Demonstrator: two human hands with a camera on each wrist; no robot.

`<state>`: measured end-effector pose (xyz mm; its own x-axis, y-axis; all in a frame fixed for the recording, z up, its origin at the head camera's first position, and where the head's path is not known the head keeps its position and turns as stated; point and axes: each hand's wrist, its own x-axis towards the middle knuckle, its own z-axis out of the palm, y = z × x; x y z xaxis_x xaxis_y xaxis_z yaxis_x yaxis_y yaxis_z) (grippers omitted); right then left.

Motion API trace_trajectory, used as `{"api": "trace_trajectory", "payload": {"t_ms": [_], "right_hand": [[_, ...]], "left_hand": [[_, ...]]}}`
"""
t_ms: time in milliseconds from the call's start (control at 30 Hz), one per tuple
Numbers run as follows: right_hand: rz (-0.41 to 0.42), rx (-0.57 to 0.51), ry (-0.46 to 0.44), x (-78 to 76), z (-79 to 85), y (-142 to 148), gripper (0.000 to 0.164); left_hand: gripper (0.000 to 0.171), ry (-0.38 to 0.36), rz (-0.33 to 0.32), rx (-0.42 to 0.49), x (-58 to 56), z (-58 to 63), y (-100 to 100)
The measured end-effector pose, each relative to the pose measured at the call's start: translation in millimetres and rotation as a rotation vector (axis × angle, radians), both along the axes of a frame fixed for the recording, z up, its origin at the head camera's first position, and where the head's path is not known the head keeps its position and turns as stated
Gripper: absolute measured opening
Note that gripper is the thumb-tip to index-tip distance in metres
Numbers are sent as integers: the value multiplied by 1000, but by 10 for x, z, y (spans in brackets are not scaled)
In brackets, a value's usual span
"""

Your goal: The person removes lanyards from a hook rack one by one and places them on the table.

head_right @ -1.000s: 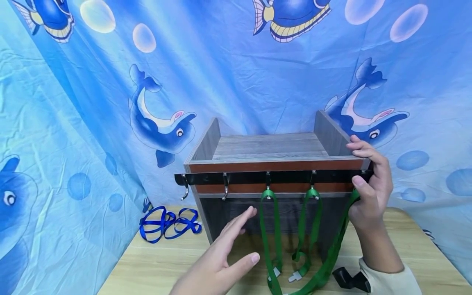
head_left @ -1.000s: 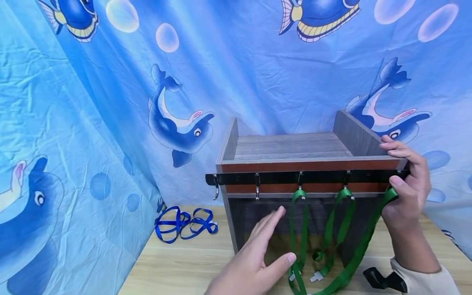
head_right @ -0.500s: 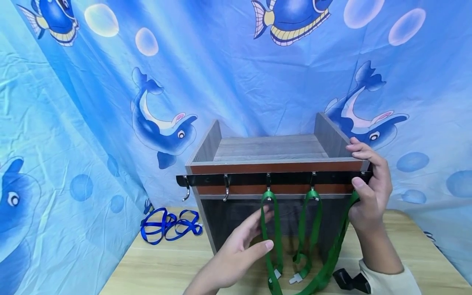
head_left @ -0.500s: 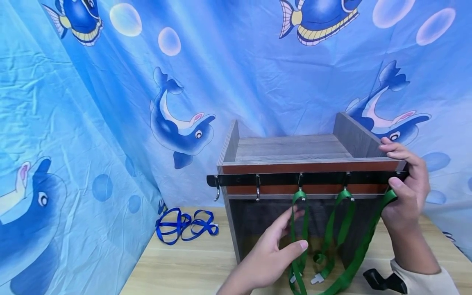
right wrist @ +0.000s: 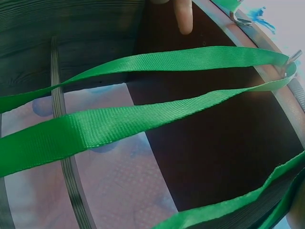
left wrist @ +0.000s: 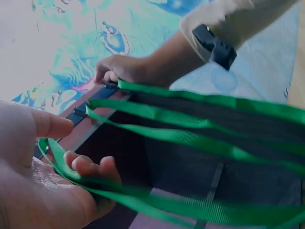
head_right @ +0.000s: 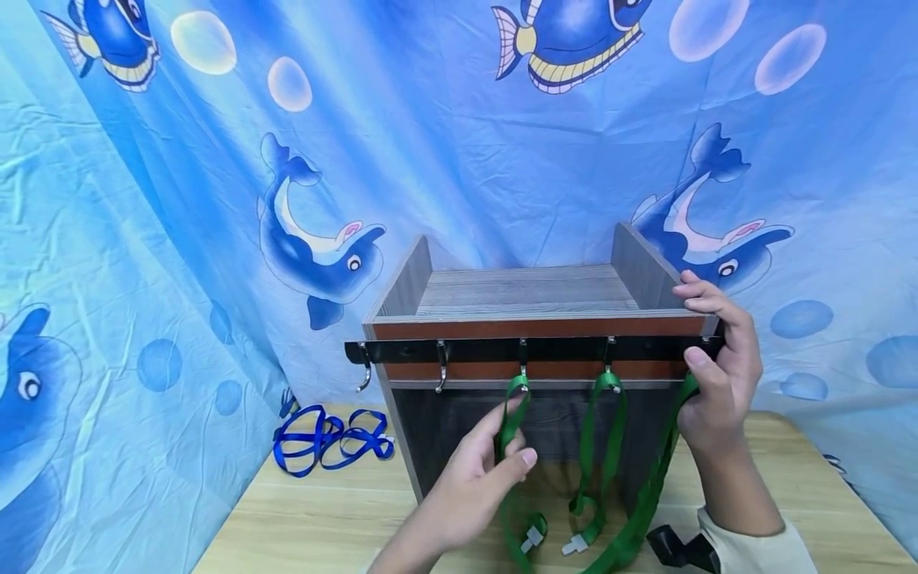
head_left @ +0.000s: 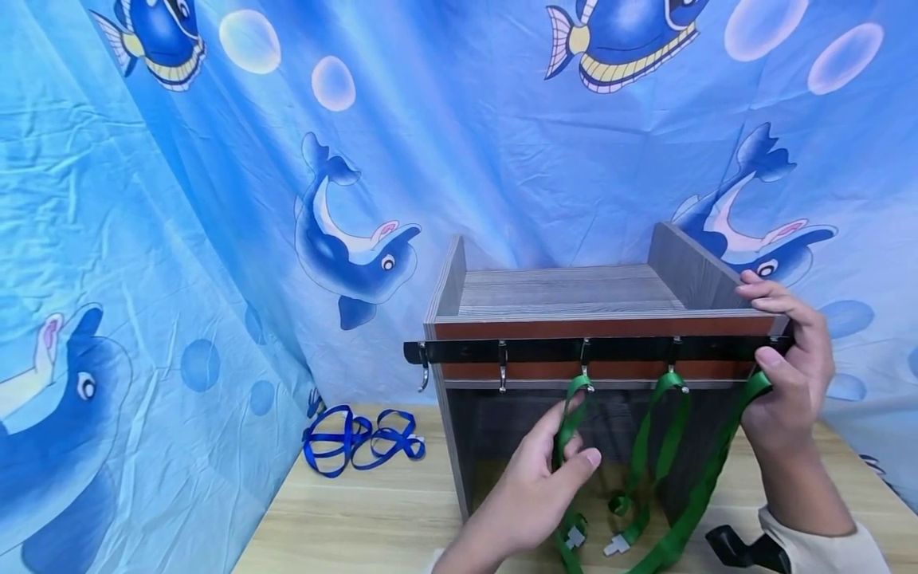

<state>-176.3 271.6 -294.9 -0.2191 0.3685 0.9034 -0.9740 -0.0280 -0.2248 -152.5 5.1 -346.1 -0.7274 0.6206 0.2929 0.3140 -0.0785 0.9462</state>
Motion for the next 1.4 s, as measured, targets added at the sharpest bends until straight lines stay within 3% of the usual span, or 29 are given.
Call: {"api": "trace_trajectory", "payload": {"t_ms": [200, 400, 633, 733, 933, 1067, 1200, 1400], "right_hand": [[-20, 17, -6, 8, -10, 18, 36], [-7, 0, 0, 12, -2, 7, 35], [-5, -1, 9, 8, 26, -16, 35], [-12, 3, 7, 4, 30, -22, 35], [-34, 18, 3, 2, 28, -9, 36], [-30, 21, 2, 4, 12, 3, 36], [-21, 23, 2, 3, -1, 10, 36], [-22, 14, 1, 0, -4, 6, 36]], "left_hand": [[37, 110, 76, -102, -30, 21, -56], [45, 213, 173, -178, -38, 34, -65], [50, 433, 455, -367, -40, 25, -119], [52, 441, 509, -430, -42, 47, -148], [46, 432, 583, -465, -40, 99, -184], [48, 351, 556, -447, -34, 120, -200], [51, 215, 461, -346, -28, 137, -219], [47, 201, 293, -186, -38, 157, -243]]}}
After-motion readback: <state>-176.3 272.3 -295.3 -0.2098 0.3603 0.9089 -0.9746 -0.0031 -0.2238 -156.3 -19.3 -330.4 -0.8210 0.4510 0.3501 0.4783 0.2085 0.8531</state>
